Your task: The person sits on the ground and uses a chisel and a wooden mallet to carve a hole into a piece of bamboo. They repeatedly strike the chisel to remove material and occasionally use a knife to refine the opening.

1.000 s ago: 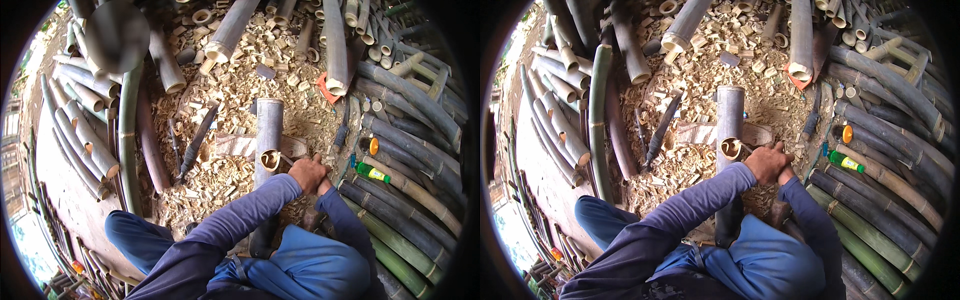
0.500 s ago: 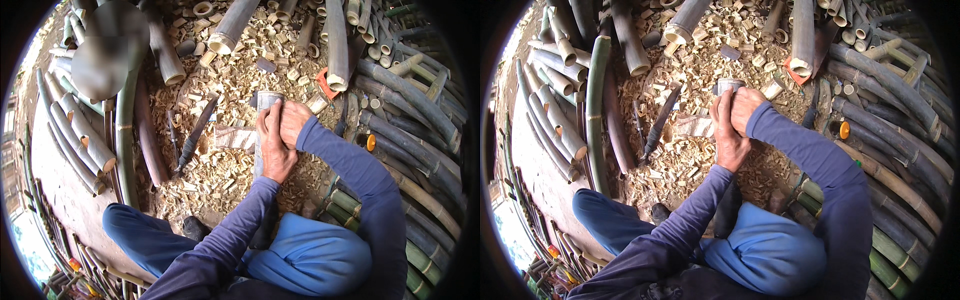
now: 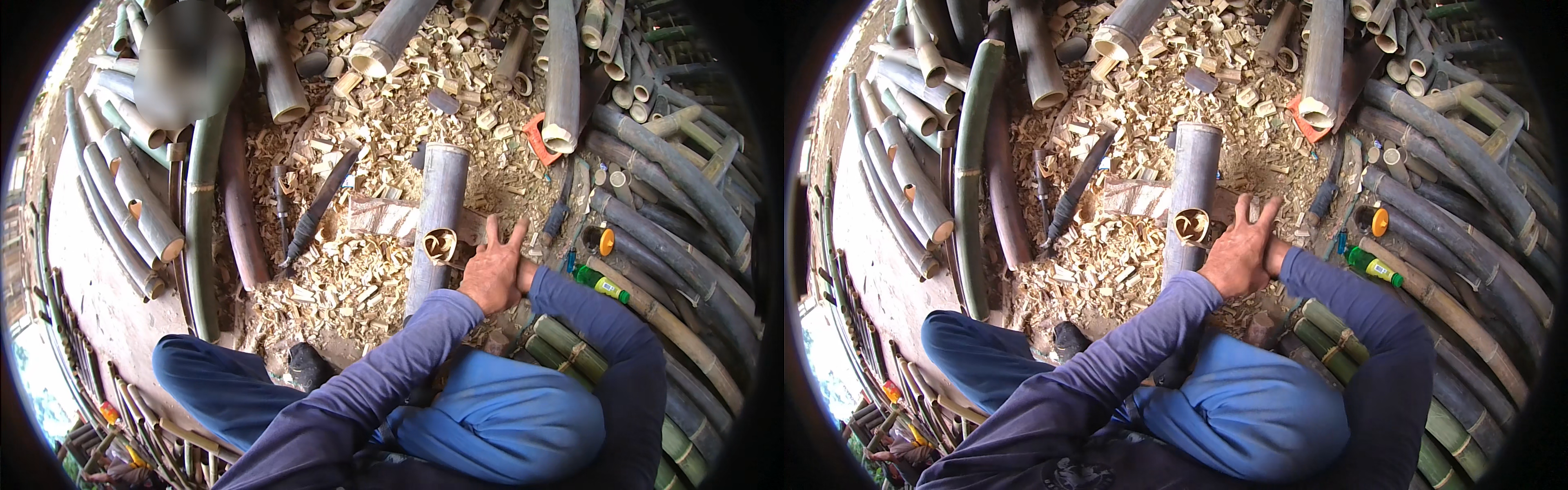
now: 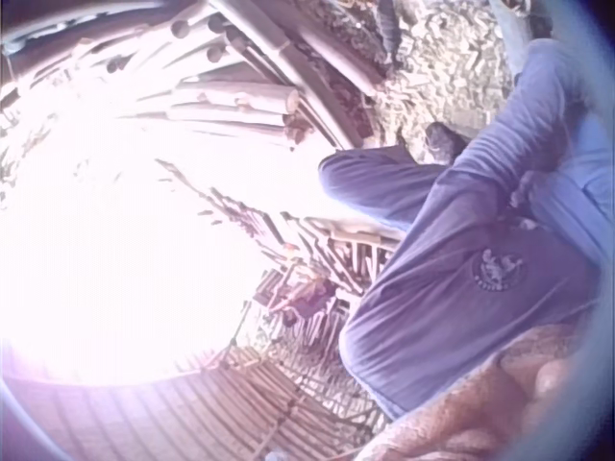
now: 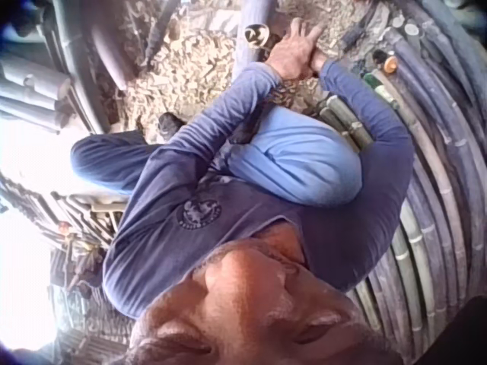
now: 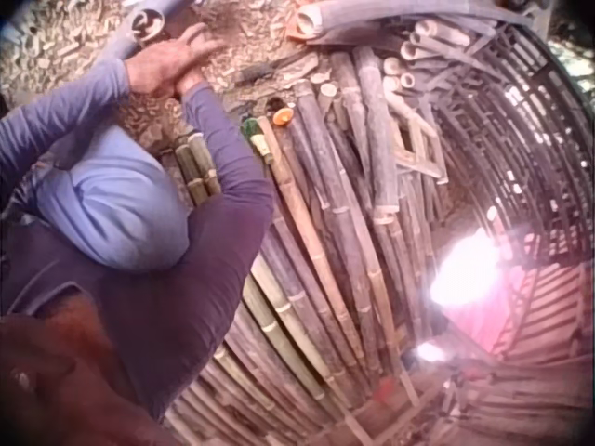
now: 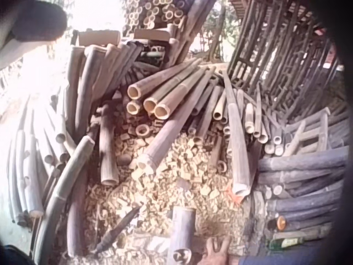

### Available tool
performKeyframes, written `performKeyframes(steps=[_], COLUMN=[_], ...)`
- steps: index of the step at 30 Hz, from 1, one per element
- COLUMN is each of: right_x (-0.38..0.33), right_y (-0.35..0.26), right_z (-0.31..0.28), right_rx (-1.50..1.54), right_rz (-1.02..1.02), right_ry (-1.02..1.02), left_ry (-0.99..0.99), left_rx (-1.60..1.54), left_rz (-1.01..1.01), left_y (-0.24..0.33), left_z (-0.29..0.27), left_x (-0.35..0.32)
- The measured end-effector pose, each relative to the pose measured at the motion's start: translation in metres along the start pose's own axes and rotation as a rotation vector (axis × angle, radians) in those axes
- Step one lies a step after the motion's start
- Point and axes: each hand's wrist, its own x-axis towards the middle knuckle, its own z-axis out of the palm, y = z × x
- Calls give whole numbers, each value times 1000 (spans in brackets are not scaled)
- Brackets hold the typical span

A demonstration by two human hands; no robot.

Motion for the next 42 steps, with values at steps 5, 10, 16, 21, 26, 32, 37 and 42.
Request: performKeyframes(steps=[5, 10, 16, 21, 26, 32, 37, 42], right_x=[-12, 0, 22, 15, 9, 2, 1, 4], right_y=[14, -55, -50, -31, -23, -52, -46, -47], right_z=[67, -15, -38, 23, 94, 22, 50, 128], right_rx=[720, -788, -1196, -30, 693, -663, -197, 1119], right_rz=[83, -427, -502, 33, 100, -248, -74, 74], right_ry=[101, 31, -194, -73, 52, -72, -55, -86], left_ry=[-844, 250, 526, 129, -299, 345, 127, -225], left_rx=[327, -90, -302, -117, 93, -170, -94, 386], left_rz=[88, 326, 166, 100, 195, 190, 128, 223], left_y=[-23, -29, 2, -15, -41, -19, -23, -47], left_z=[-34, 0, 10, -13, -24, 3, -20, -50], left_x=[18, -3, -21, -34, -22, -50, -68, -69])
